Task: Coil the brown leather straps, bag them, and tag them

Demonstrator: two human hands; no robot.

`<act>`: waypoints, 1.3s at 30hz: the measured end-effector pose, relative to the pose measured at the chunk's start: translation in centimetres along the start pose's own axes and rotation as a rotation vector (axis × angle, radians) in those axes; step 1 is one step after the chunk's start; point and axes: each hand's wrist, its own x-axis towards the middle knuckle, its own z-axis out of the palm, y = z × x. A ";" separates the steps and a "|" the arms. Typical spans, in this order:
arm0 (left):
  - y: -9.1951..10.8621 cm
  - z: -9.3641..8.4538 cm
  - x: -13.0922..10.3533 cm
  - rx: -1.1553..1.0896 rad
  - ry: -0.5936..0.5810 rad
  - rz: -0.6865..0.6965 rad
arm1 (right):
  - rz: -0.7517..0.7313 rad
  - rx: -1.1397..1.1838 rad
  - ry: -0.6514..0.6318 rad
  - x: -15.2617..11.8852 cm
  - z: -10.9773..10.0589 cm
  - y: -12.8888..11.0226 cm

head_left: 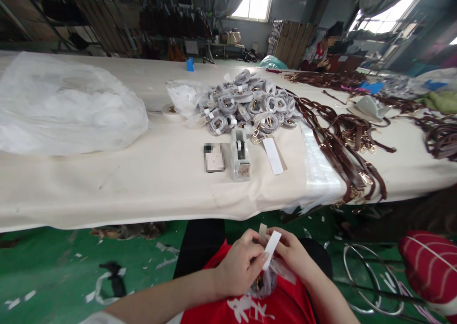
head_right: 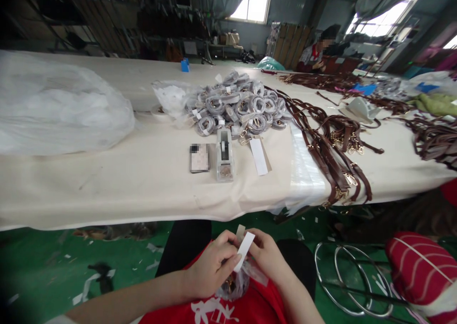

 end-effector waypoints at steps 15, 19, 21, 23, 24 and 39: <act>0.1 0.1 0.9 -0.110 0.006 -0.302 | -0.211 -0.327 0.195 -1.4 1.8 -0.6; 0.2 0.4 0.8 -0.211 -0.004 -0.359 | -0.199 -0.398 0.068 -1.9 0.6 -1.8; 0.1 0.8 0.6 -0.230 0.053 -0.350 | -0.209 -0.429 -0.018 -2.5 0.1 -2.7; -0.1 1.1 0.4 -0.212 0.132 -0.364 | -0.221 -0.466 -0.096 -2.9 -0.2 -3.4; -0.1 1.2 0.4 -0.192 0.163 -0.380 | -0.222 -0.483 -0.114 -3.0 -0.3 -3.5; -0.3 1.4 -0.6 -0.120 0.138 -0.408 | 0.012 -0.338 -0.258 -0.4 -0.4 -3.1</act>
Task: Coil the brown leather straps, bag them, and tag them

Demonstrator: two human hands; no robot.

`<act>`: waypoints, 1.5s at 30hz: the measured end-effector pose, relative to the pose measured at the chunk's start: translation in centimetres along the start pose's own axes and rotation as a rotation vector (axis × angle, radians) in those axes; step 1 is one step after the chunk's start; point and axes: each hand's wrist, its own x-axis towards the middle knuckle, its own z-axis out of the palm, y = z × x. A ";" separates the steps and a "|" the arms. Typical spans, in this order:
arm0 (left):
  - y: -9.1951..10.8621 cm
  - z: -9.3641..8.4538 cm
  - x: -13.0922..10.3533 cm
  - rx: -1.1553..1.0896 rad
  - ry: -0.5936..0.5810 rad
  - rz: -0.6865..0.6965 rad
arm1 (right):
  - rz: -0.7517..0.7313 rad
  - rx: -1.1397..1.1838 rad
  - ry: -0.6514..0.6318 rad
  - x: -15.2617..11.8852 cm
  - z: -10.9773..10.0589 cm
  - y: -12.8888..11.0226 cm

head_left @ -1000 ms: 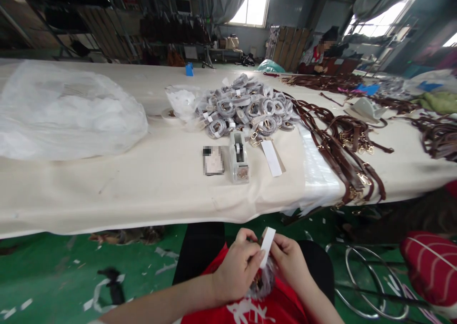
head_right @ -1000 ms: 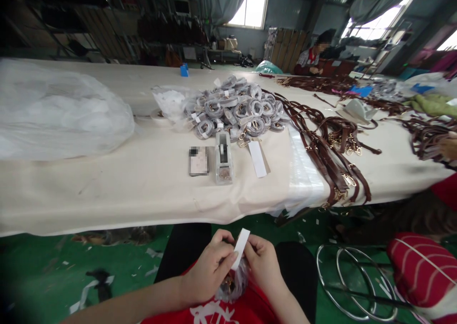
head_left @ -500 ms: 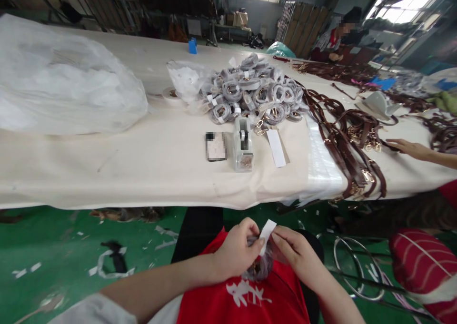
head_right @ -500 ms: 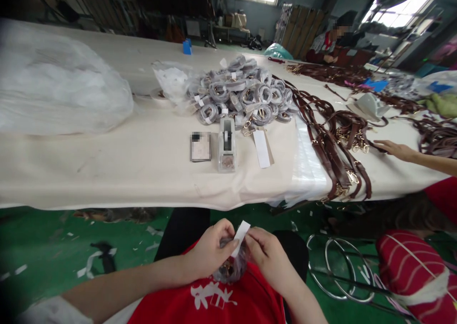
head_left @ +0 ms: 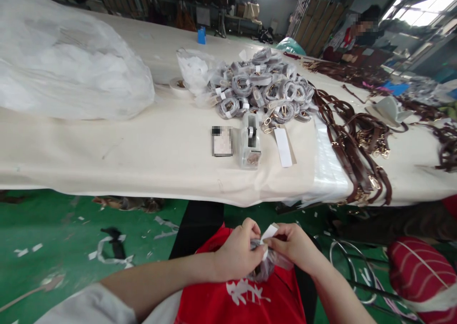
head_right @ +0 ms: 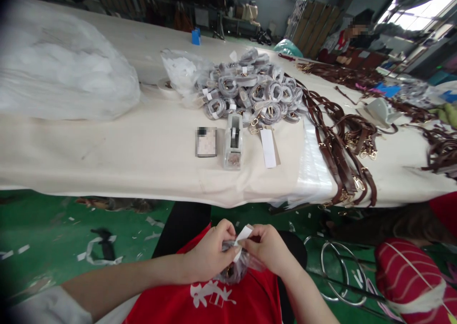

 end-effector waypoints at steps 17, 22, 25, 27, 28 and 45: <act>-0.3 -0.9 0.0 0.057 -0.150 0.080 | -0.053 -0.465 0.165 0.3 0.6 -1.8; -1.3 -0.9 0.6 -0.012 -0.067 0.015 | -0.213 -0.640 0.101 -1.4 2.4 -2.6; -1.3 -1.1 0.7 -0.123 -0.072 -0.019 | -0.303 -0.717 0.137 -2.3 3.6 -2.0; -1.2 -1.3 0.9 -0.166 -0.097 -0.040 | -0.348 -0.747 0.164 -2.6 4.1 -1.4; -1.1 -1.5 0.9 -0.172 -0.114 -0.050 | -0.364 -0.754 0.173 -2.7 4.2 -1.1; 0.6 -1.8 0.7 -0.091 -0.361 -0.079 | -0.055 -0.279 0.067 -0.1 -1.5 -1.3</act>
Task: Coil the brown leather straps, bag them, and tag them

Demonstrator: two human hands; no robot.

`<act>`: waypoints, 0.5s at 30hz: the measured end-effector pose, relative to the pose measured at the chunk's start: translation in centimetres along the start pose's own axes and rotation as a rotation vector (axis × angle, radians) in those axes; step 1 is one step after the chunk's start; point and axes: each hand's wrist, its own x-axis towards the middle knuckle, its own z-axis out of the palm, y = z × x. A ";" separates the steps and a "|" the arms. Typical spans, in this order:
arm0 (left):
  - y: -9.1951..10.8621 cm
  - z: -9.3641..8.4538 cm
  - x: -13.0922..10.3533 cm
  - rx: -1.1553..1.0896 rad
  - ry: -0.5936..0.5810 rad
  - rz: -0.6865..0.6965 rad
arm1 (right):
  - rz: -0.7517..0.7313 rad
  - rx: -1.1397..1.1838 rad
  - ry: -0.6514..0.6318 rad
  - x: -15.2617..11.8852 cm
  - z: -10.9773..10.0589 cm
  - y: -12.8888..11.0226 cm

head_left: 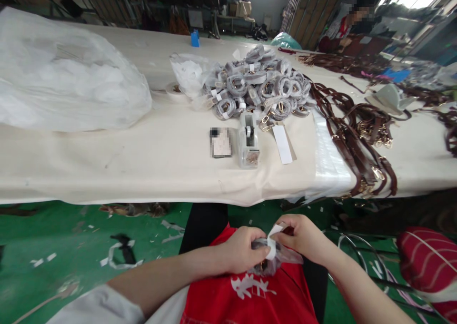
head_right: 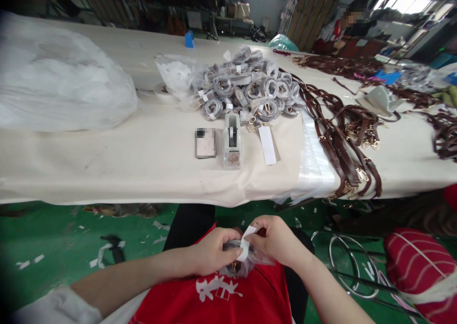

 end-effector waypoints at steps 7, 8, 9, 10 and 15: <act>0.1 0.1 -0.5 0.013 -0.001 0.033 | 0.036 0.041 -0.117 0.8 -0.5 -0.1; 0.2 0.0 -0.6 0.018 -0.001 0.044 | 0.030 0.037 -0.118 0.9 -0.5 -0.2; 0.2 0.0 -0.7 0.019 -0.001 0.056 | 0.025 0.035 -0.119 1.0 -0.5 -0.2; 0.2 0.0 -0.7 0.014 0.000 0.067 | 0.021 0.035 -0.120 1.0 -0.5 -0.2; -0.4 0.3 -0.6 -0.075 0.011 0.030 | 0.031 -0.053 -0.118 1.0 -0.1 -0.7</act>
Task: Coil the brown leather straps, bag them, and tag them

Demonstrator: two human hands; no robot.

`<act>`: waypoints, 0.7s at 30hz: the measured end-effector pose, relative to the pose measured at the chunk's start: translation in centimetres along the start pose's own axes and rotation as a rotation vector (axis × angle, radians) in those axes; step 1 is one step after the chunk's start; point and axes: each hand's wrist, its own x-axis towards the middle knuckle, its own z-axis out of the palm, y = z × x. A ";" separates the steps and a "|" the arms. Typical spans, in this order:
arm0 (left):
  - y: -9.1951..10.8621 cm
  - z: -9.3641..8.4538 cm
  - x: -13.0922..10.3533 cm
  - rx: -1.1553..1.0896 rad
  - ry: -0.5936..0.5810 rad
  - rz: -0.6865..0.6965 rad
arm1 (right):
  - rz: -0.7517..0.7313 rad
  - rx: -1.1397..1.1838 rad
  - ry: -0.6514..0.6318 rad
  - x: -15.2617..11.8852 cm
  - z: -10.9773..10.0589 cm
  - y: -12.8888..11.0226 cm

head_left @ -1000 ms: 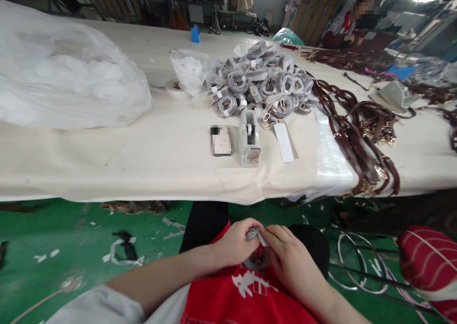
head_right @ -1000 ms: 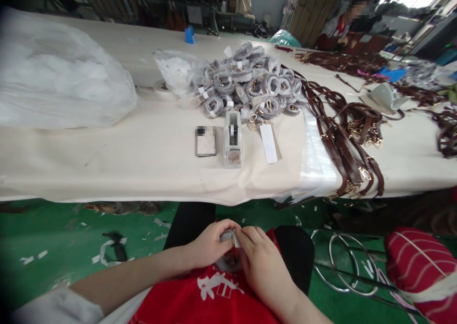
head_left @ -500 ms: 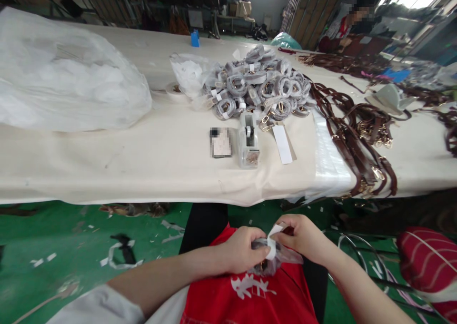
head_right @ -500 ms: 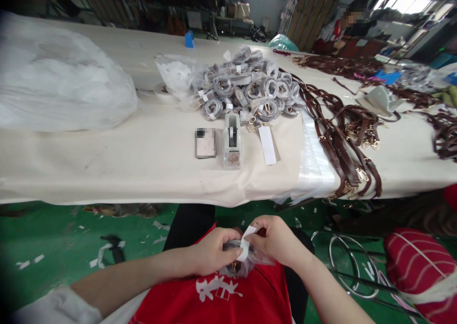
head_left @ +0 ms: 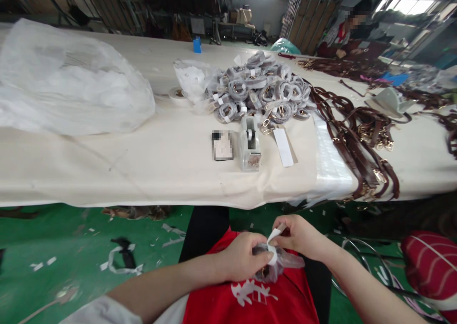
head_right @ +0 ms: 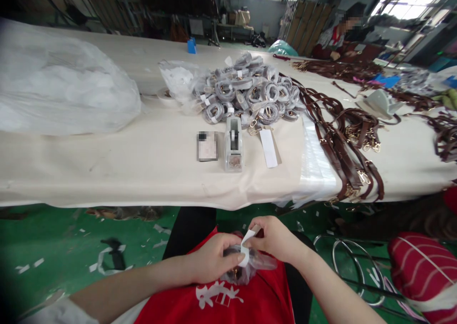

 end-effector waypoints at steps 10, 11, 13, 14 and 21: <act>-0.9 1.0 0.9 -0.307 0.159 -0.089 | -0.159 -0.474 0.119 -1.9 1.5 -3.4; -0.9 1.0 0.9 -0.339 0.178 -0.096 | -0.167 -0.499 0.120 -2.3 1.9 -3.5; -0.7 0.9 0.9 -0.387 0.215 -0.129 | -0.191 -0.532 0.149 -2.9 2.8 -3.3; -0.6 0.9 0.8 -0.405 0.227 -0.151 | -0.211 -0.533 0.169 -3.1 3.3 -3.1; -0.1 0.2 0.3 -0.601 0.193 -0.230 | -0.342 -0.495 0.272 -4.1 5.6 -1.7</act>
